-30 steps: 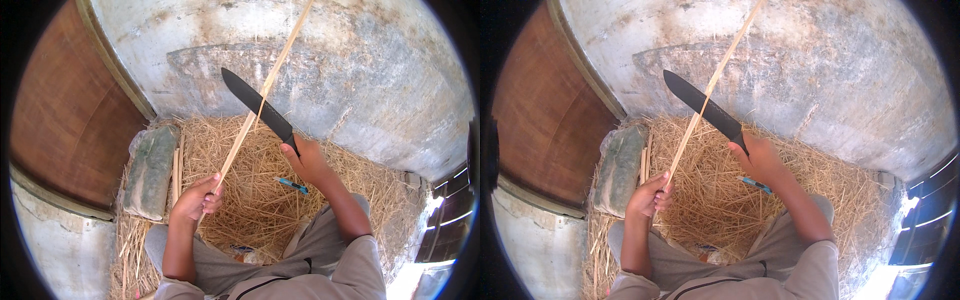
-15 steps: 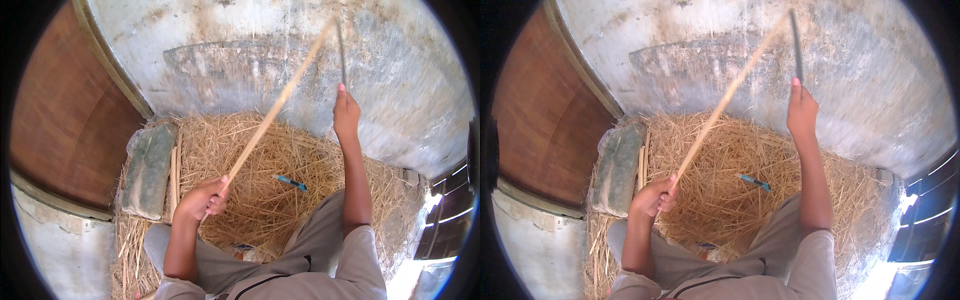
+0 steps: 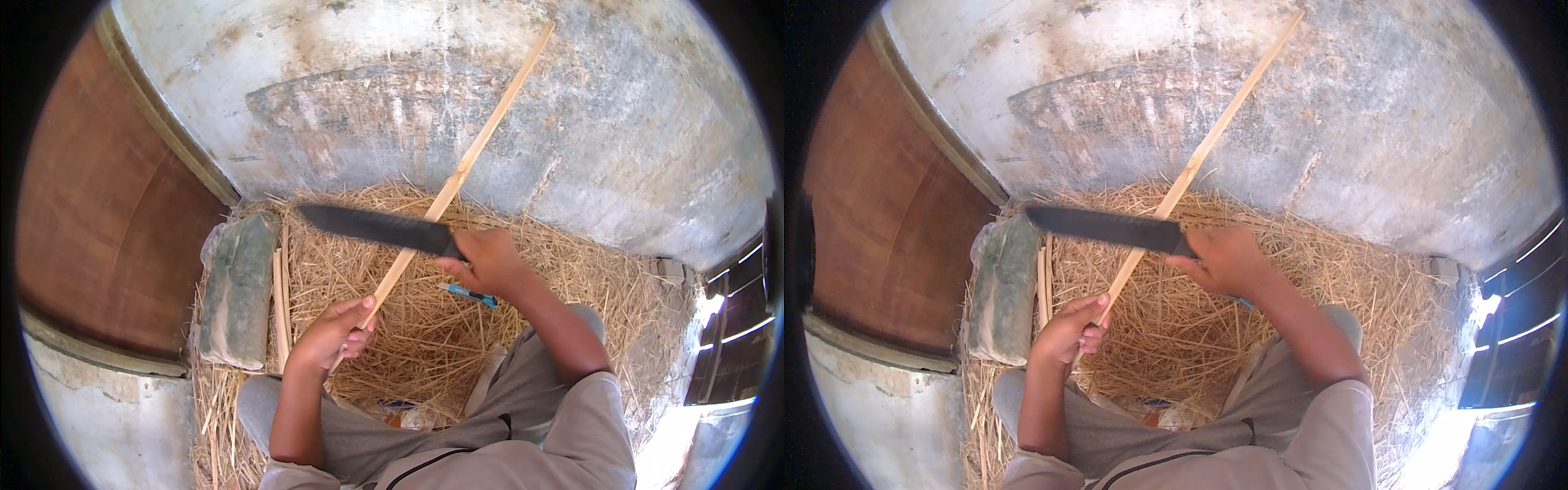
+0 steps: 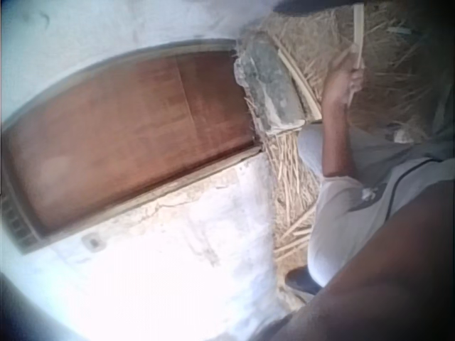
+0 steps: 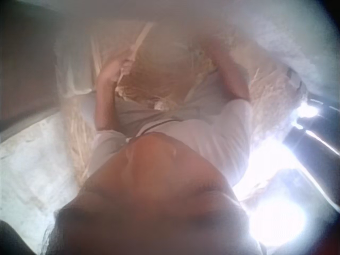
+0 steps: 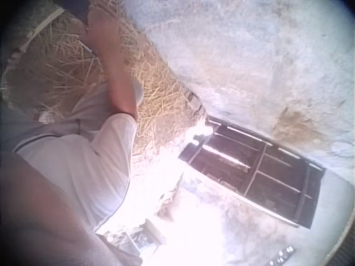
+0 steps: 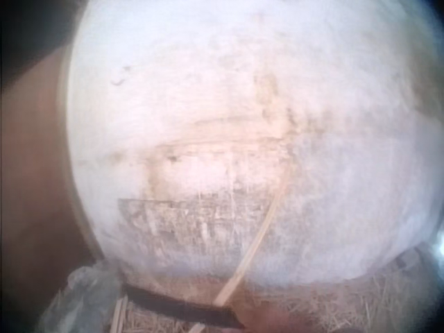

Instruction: The person sits on a straw-covered floor and uses a utility knife and a machete to shave and smooth a long bamboo strip. They alternate between the two tools to refine the strip's surface and shape, holding the bamboo with one hand while working with the other.

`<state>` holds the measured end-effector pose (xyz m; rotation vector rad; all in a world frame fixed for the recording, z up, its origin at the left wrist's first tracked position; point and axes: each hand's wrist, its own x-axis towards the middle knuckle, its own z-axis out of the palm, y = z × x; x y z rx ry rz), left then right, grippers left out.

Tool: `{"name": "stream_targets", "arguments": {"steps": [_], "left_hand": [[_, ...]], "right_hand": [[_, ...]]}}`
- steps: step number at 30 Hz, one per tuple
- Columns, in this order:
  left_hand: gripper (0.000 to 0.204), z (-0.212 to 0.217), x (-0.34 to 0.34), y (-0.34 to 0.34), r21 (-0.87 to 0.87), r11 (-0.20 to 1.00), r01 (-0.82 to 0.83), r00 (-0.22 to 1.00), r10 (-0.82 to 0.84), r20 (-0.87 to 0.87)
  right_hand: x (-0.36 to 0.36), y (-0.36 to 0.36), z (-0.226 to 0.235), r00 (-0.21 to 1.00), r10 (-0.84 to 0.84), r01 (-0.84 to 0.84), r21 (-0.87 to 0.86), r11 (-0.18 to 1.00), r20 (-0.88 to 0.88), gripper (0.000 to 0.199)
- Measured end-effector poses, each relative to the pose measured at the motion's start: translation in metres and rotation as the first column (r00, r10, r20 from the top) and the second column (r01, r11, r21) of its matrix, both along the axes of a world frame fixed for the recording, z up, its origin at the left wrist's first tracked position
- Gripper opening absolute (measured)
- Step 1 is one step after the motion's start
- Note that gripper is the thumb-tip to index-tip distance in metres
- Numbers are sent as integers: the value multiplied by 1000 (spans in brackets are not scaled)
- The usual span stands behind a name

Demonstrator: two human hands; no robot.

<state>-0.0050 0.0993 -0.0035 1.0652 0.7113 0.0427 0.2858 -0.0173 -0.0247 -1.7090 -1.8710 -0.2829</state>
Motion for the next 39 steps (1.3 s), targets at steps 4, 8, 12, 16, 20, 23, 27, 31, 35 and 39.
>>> {"name": "stream_targets", "arguments": {"steps": [4,8,12,16,20,23,27,31,35,39], "left_hand": [[36,2,-2,-4,48,998,-40,999,42,-27],[37,-9,-1,-2,149,986,-77,997,80,-13],[37,3,1,-8,157,986,-63,998,67,-17],[38,2,-1,-11,214,973,-86,994,97,-40],[40,-3,2,-15,339,933,-120,992,127,1],[40,0,1,-15,364,922,-136,988,153,-20],[40,4,-1,-16,339,935,-106,992,124,-33],[40,8,-5,-20,372,923,-96,991,123,-49],[39,-4,-4,-13,445,888,-115,991,131,-6],[40,5,-7,-16,385,919,-84,993,110,-46]], "right_hand": [[1,-2,4,997,-35,38,-44,998,72,49],[30,2,17,893,-329,322,-75,944,-308,52],[18,-8,34,831,-376,319,-202,926,-410,53],[2,-11,16,986,-20,43,-132,990,165,49],[3,-7,14,908,-279,231,-182,956,-312,48],[11,-6,18,965,-199,180,-117,977,-169,48],[-17,-10,14,977,-147,128,-126,984,-154,46],[-8,-7,3,995,-42,49,-75,996,91,45],[10,-2,9,944,-298,276,-154,949,-143,49],[-19,-11,10,973,-140,131,-61,989,-185,49]]}}
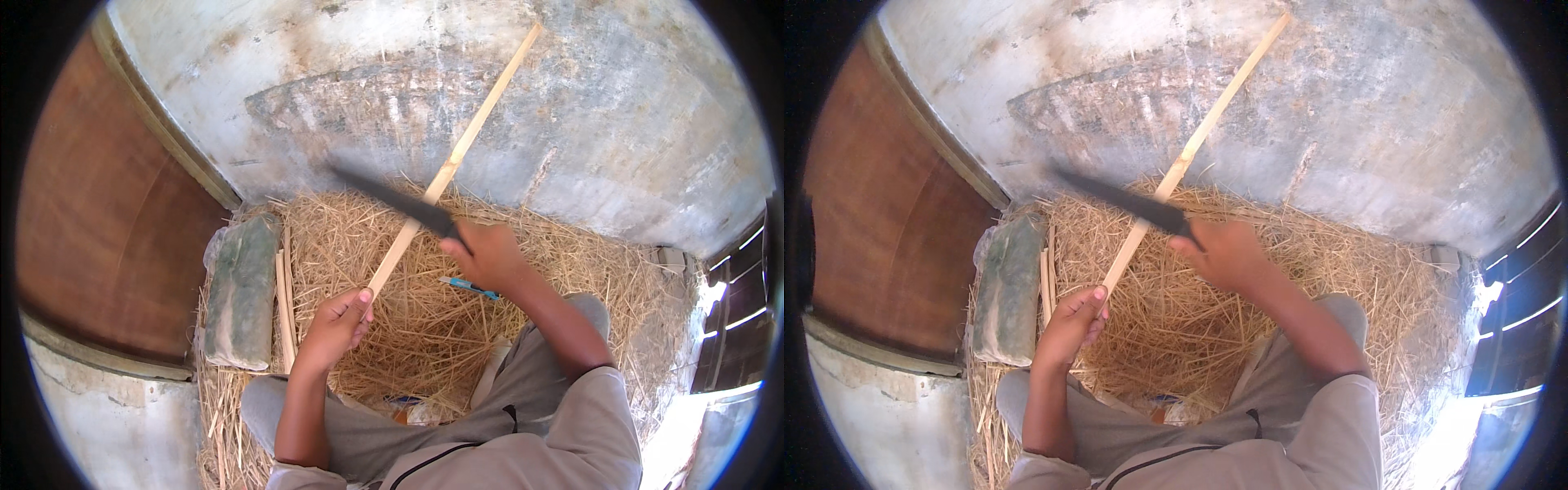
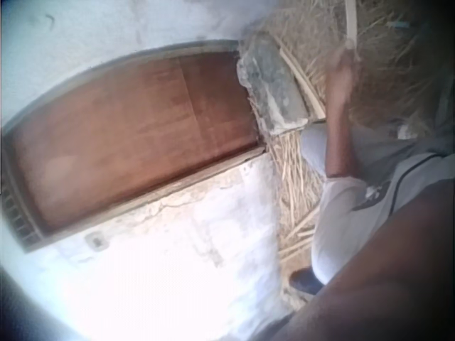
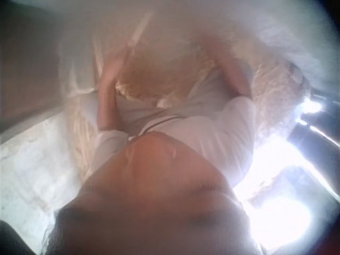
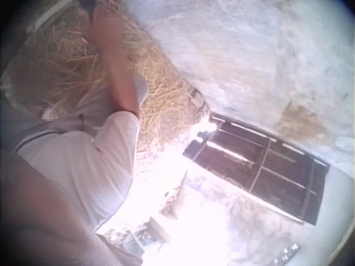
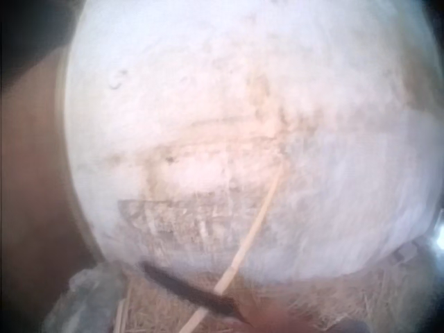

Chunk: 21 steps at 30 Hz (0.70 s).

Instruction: The person sits on a straw-covered floor and uses a utility knife and a machete to shave and smooth a long bamboo strip. They alternate between the two tools to refine the strip's surface and shape, holding the bamboo with one hand while working with the other.

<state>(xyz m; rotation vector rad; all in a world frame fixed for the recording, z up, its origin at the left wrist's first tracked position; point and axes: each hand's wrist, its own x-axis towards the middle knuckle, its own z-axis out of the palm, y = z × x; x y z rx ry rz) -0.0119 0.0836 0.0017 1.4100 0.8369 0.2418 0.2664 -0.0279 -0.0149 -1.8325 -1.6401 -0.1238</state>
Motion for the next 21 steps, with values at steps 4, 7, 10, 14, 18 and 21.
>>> {"name": "stream_targets", "arguments": {"steps": [4,7,10,14,18,21], "left_hand": [[41,3,1,-7,26,1000,11,999,-11,-35],[41,-10,0,4,116,993,19,1000,-19,-2],[42,0,1,-5,104,995,1,1000,1,-21],[42,-5,1,-6,200,979,-27,1000,24,16],[41,-12,1,-4,359,931,-62,997,43,61],[41,-12,3,-3,447,892,-68,998,60,33]], "right_hand": [[19,6,-16,977,-69,84,-69,994,203,52],[50,9,2,941,-292,281,-87,956,-171,57],[47,6,10,959,-249,245,-48,968,-137,51],[21,1,-4,948,80,-65,-61,996,308,47],[35,9,-4,999,5,-8,-62,998,-50,46],[31,10,-11,978,-73,60,-74,995,-196,47]]}}
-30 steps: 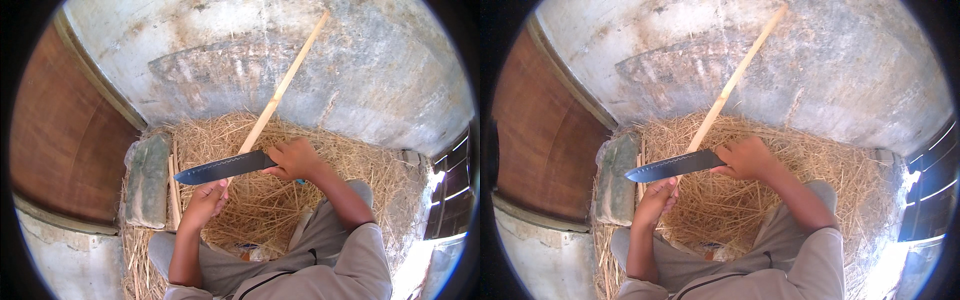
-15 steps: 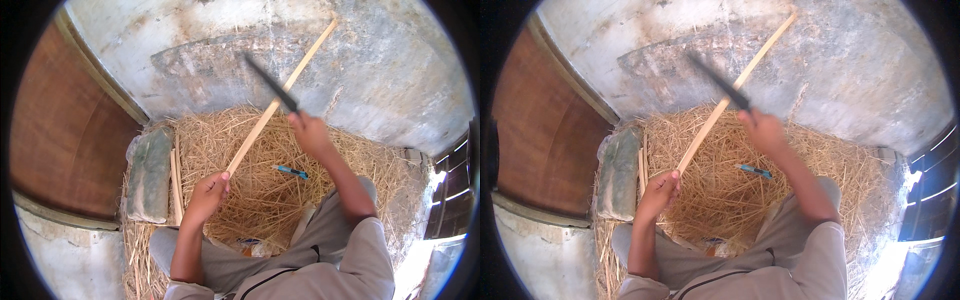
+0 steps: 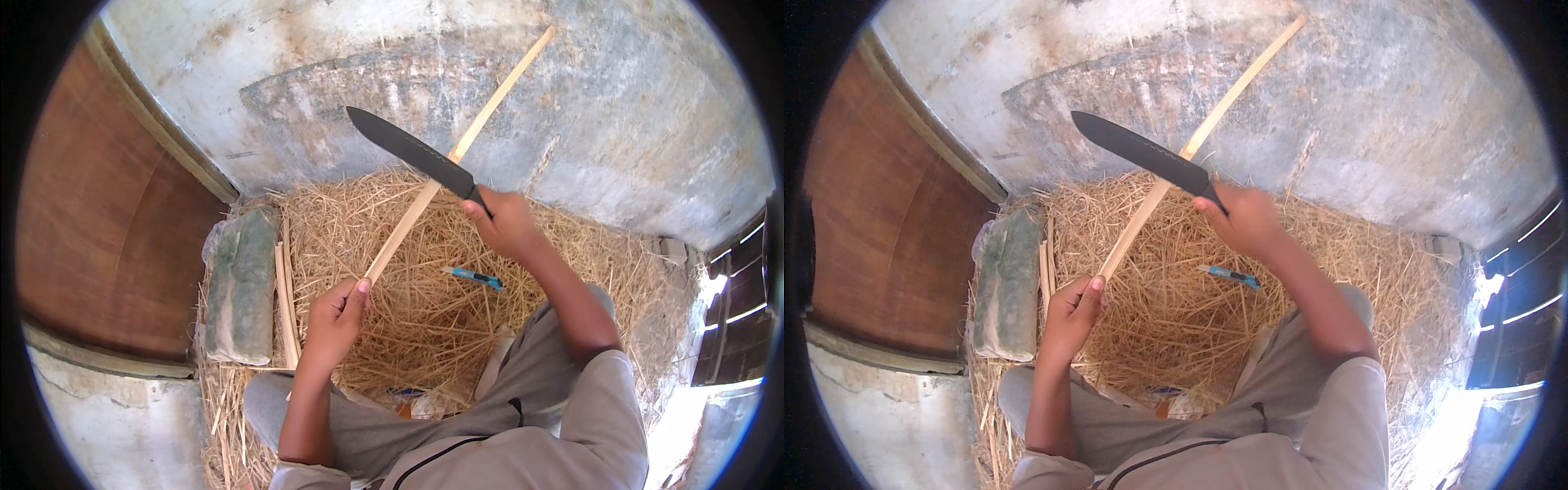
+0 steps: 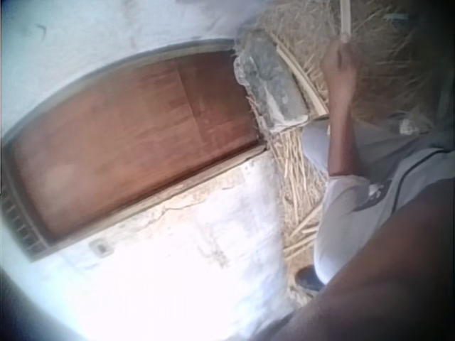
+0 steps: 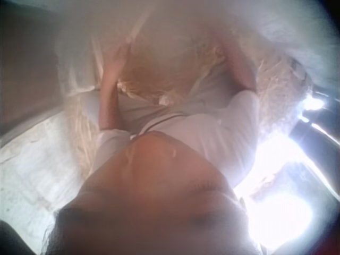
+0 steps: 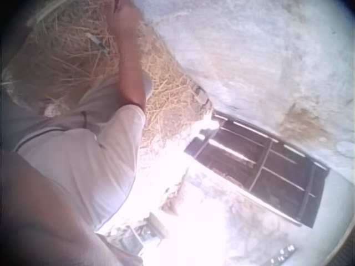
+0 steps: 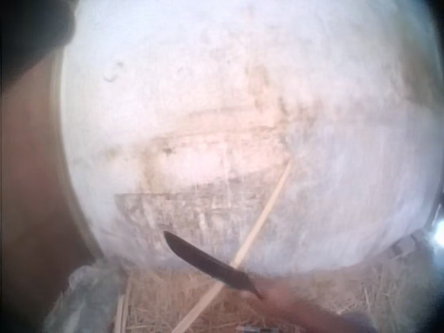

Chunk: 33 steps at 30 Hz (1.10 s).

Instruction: The person sits on a straw-covered floor and uses a utility knife and a machete to shave and smooth a long bamboo strip. They alternate between the two tools to refine the strip's surface and shape, holding the bamboo with one hand while working with the other.

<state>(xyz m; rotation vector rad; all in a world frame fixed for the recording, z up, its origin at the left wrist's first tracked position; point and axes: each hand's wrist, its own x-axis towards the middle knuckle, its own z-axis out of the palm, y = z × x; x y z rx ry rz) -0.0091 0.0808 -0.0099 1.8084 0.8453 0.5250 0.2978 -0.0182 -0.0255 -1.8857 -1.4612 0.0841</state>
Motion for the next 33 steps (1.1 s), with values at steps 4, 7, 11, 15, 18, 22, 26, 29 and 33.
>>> {"name": "stream_targets", "arguments": {"steps": [4,7,11,15,18,22,26,29,33], "left_hand": [[41,4,-1,1,-63,998,19,1000,-20,-11],[42,11,0,-3,12,1000,5,999,-4,-37],[41,7,2,6,60,997,-50,998,53,-44],[41,14,-3,2,55,998,-24,997,29,-75],[40,10,-6,-1,135,990,-31,997,40,-59],[40,15,-2,1,190,979,-78,993,94,-77],[40,13,-7,-3,211,976,-55,994,73,-77],[40,17,-3,-7,296,950,-93,991,118,-67],[39,13,-9,-5,251,964,-88,989,114,-92]], "right_hand": [[-16,0,-10,942,165,-167,-18,986,292,49],[-4,3,-19,896,97,-131,51,990,434,48],[4,5,-11,996,-39,38,23,999,84,49],[-17,-5,-1,905,142,-111,-100,989,401,52],[-6,-4,1,866,135,-98,-102,990,481,53],[2,0,-2,970,-76,82,-17,997,232,48],[-15,-7,-7,908,65,-41,-67,997,414,52],[11,8,-14,957,-287,288,-17,957,38,54],[7,0,16,973,-229,230,-67,971,11,59]]}}
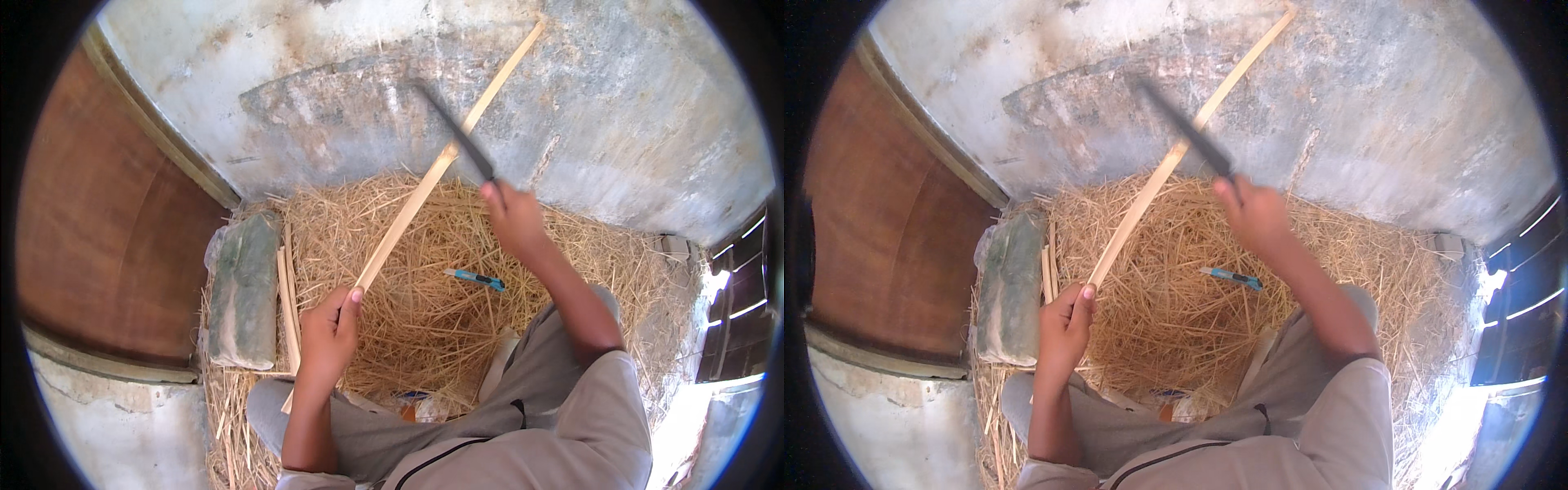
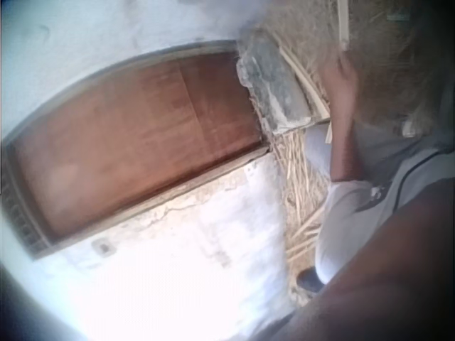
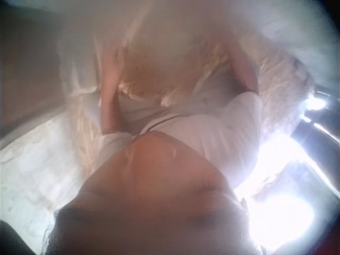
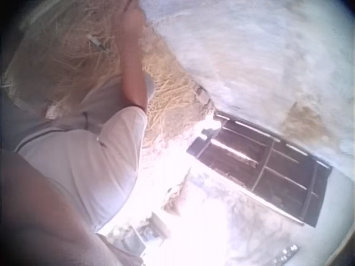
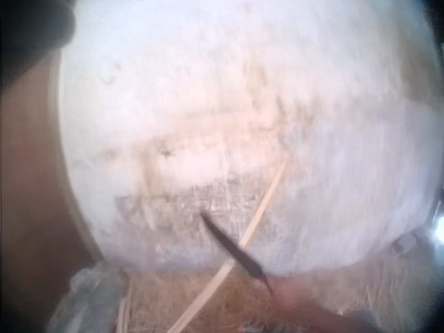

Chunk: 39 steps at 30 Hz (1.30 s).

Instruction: The person sits on a straw-covered floor and uses a utility knife and a machete to shave and smooth a long bamboo strip. They alternate between the two tools to refine the strip's surface and shape, holding the bamboo with one hand while working with the other.

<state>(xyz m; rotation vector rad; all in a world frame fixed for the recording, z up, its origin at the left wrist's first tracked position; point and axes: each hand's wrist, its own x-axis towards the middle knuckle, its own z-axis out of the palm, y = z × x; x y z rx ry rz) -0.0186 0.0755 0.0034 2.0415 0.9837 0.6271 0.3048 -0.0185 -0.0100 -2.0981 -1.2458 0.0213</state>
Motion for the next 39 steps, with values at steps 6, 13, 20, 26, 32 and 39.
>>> {"name": "stream_targets", "arguments": {"steps": [6,13,20,26,32,39], "left_hand": [[38,2,4,0,64,998,-15,1000,15,7],[37,4,2,-4,95,996,-3,1000,4,-14],[38,1,0,-4,54,998,-12,999,14,-29],[32,0,1,2,222,972,-74,996,83,-28],[31,5,2,-7,206,977,-55,998,60,-19],[31,0,-2,-9,185,982,-33,999,38,-23]], "right_hand": [[-6,0,-14,988,142,-142,6,990,56,54],[-30,-9,-12,724,448,-437,-154,886,525,55],[-39,-4,-11,912,319,-301,-108,947,259,63],[-22,7,-6,993,110,-107,-69,992,47,58],[-14,14,-5,995,93,-94,-36,995,-43,52],[-27,14,-18,897,239,-190,-164,968,371,59]]}}
